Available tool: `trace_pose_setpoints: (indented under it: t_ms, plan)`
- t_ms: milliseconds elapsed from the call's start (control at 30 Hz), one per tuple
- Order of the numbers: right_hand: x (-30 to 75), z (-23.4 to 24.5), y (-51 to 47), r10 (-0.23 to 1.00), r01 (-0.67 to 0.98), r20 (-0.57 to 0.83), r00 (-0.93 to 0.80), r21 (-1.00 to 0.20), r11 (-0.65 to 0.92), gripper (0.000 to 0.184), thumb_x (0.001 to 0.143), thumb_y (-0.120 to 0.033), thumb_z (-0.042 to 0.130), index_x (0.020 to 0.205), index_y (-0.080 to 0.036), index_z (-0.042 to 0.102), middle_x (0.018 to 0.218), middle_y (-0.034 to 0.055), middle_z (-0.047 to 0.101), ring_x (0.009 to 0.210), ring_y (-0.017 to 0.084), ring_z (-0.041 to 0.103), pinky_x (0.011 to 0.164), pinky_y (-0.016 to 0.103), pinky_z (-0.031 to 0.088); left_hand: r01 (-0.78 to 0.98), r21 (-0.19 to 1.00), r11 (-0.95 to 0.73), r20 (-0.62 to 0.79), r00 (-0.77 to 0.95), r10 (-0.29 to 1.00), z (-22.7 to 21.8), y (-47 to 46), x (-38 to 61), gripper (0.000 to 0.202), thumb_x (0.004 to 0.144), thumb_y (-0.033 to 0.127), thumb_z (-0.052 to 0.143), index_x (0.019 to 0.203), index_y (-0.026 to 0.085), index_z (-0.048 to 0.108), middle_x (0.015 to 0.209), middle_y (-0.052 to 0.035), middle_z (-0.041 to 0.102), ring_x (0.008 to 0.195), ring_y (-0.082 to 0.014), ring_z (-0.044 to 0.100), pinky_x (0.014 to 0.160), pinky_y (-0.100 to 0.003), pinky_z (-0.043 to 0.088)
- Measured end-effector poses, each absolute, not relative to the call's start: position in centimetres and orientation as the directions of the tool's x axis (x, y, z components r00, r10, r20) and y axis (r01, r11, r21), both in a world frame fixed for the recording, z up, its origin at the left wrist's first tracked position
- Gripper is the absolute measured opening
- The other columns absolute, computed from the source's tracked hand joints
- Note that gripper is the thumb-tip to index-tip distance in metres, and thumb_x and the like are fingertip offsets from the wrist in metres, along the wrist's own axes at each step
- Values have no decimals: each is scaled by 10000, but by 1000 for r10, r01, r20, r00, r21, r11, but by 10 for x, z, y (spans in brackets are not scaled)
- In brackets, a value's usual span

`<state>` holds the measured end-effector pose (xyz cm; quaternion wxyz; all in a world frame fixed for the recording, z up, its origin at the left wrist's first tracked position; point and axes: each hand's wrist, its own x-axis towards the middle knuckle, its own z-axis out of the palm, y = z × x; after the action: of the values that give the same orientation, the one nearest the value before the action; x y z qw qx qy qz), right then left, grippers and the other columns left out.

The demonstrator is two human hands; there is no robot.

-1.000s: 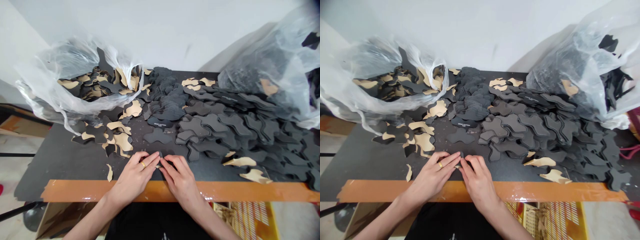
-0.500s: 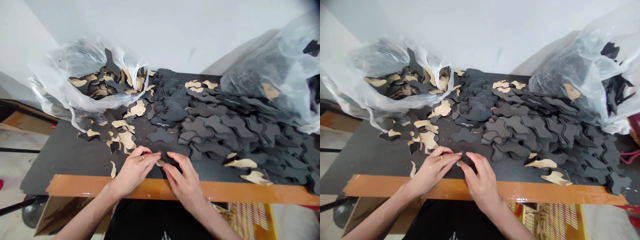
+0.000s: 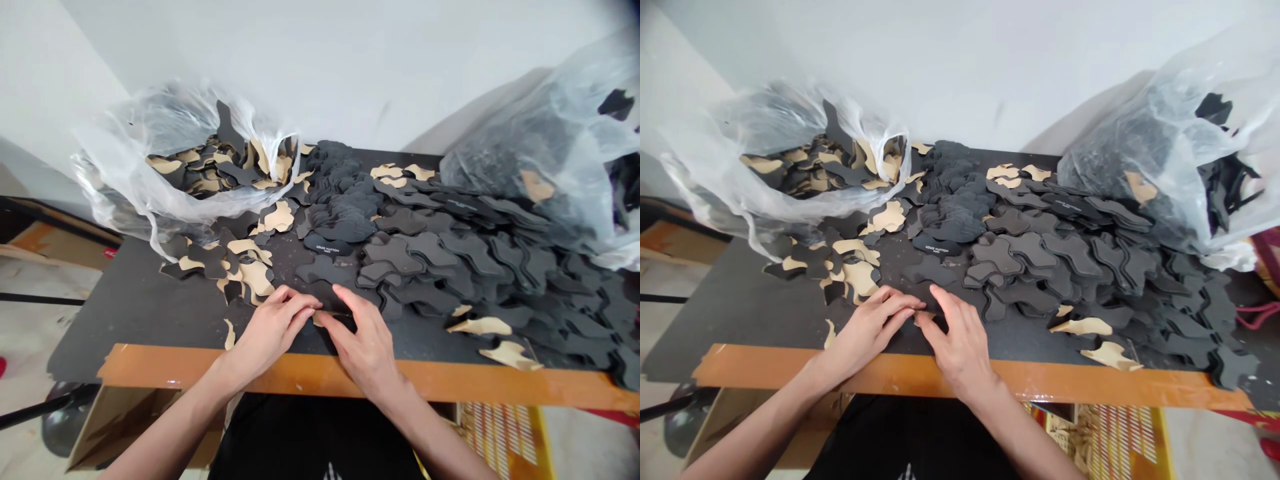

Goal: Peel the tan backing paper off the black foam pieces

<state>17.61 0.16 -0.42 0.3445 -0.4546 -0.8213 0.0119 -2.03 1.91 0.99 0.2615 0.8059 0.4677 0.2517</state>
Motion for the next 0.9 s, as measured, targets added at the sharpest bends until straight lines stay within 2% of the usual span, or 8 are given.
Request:
trace_pose_setpoints:
  t_ms: [200, 400, 467, 533, 600, 667, 767, 900]
  plan:
    - [176, -5, 1, 780, 660, 498, -378, -447, 604, 188, 933, -95, 536, 957, -197, 692, 1291, 119, 610, 1194, 273, 551, 949, 461, 510, 633, 596, -493, 206, 473, 857, 5, 16, -23, 284, 1021, 215, 423, 1232, 207, 613, 1010, -69, 639, 950, -185, 619, 835, -316, 556]
    - [192, 21, -16, 777, 462, 409, -479, -635, 619, 165, 915, -49, 515, 904, -174, 621, 1166, 100, 656, 1166, 235, 559, 956, 438, 493, 659, 576, -484, 163, 487, 858, 3, 13, -26, 327, 1002, 322, 477, 1258, 178, 619, 1060, -93, 575, 925, -185, 642, 863, -331, 568]
    - [202, 30, -23, 717, 355, 399, -571, -668, 654, 49, 923, -170, 594, 876, -178, 607, 1104, 89, 674, 1103, 235, 590, 920, 433, 508, 656, 573, -492, 152, 505, 850, 4, 13, -28, 364, 980, 373, 516, 1283, 192, 607, 1076, -92, 574, 952, -194, 639, 878, -338, 565]
    - [210, 32, -28, 666, 269, 427, -611, -680, 682, 222, 881, -375, 690, 836, -182, 591, 1063, 92, 680, 1042, 249, 612, 868, 434, 529, 649, 569, -505, 137, 530, 837, 5, 13, -30, 413, 953, 401, 563, 1325, 223, 576, 1081, -87, 586, 996, -206, 627, 886, -342, 561]
    - [216, 27, -29, 693, 311, 462, -553, -658, 686, 258, 850, -402, 726, 845, -183, 591, 1063, 102, 677, 1007, 249, 624, 837, 431, 541, 642, 567, -516, 127, 551, 825, 6, 13, -31, 452, 938, 380, 600, 1362, 234, 542, 1094, -94, 610, 1052, -219, 606, 904, -352, 551]
    - [220, 16, -26, 743, 457, 463, -484, -590, 665, 136, 880, -251, 697, 965, -178, 622, 1123, 122, 666, 1036, 248, 620, 860, 436, 541, 618, 576, -536, 138, 573, 808, 6, 13, -32, 439, 941, 314, 609, 1366, 231, 534, 1152, -104, 640, 1108, -225, 573, 932, -366, 537]
    - [220, 0, -17, 745, 600, 444, -497, -444, 665, 297, 908, -108, 599, 1197, -176, 613, 1207, 146, 644, 1103, 257, 601, 895, 444, 541, 569, 589, -574, 181, 599, 780, 7, 14, -33, 325, 946, 223, 593, 1271, 238, 599, 1282, -85, 651, 1133, -215, 541, 958, -386, 526]
    - [217, -9, -9, 700, 607, 467, -540, -360, 708, 312, 920, -48, 521, 1182, -155, 652, 1136, 140, 683, 1041, 245, 619, 842, 404, 563, 548, 564, -618, 205, 632, 748, 7, 16, -35, 231, 967, 174, 544, 1151, 231, 671, 1315, -54, 657, 1139, -209, 532, 967, -392, 522]
